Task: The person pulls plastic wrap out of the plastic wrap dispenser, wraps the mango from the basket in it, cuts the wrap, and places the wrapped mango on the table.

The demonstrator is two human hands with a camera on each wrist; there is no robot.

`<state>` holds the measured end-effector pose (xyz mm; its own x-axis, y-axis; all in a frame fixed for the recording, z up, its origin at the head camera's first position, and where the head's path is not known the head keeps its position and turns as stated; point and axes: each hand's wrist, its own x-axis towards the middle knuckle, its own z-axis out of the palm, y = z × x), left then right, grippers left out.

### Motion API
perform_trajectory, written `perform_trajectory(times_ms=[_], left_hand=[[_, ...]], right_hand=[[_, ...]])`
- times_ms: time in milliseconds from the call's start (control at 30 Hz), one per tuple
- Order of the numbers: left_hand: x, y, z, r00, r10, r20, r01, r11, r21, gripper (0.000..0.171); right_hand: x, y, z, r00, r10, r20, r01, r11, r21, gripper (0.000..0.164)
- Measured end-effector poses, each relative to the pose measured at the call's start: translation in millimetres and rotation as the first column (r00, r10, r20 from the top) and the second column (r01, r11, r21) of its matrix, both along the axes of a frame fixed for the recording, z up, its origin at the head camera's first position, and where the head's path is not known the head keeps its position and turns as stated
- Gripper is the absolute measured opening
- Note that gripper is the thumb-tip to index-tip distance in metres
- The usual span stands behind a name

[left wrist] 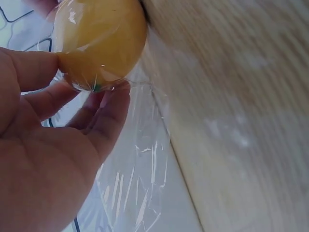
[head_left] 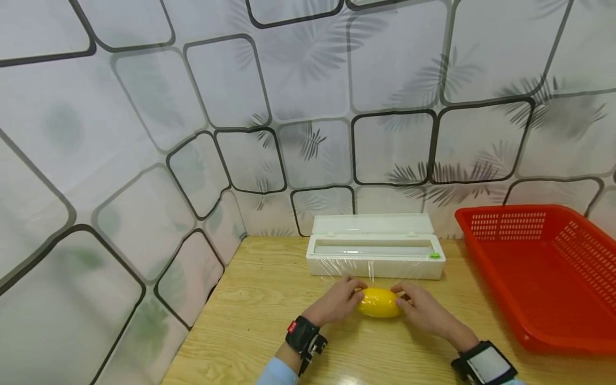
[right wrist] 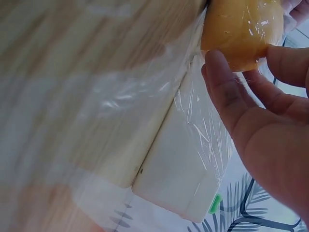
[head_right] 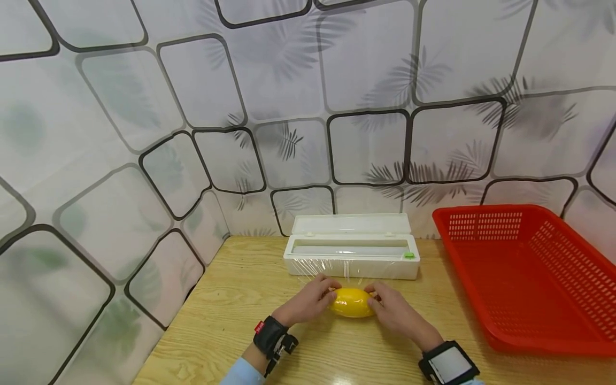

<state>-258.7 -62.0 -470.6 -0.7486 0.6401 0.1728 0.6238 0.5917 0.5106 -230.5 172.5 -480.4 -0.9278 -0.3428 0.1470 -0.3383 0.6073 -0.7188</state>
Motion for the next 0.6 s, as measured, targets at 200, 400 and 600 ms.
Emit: perform_trajectory(times_ms=[200, 400, 600], left_hand=[[-1.7, 0, -3.1, 1.000, -0.009, 0.012, 0.007, 0.995, 0.099, 0.025], [-3.6, 1, -6.0, 0.998, -0.022, -0.067, 0.030, 0.991, 0.129, 0.014], [-2.6, 2, -4.0, 0.991, -0.025, -0.135, 0.038, 0.995, 0.093, 0.012]], right_hand=[[-1.3, -2, -1.8, 0.996, -0.009, -0.084, 0.006, 0.999, -0.041, 0.021], [-0.9, -8, -0.3, 0.981, -0.022, -0.190, 0.015, 0.999, -0.039, 0.018], [-3.5, -12, -0.7, 0.969, -0.023, -0.245, 0.028, 0.999, 0.020, 0.022]])
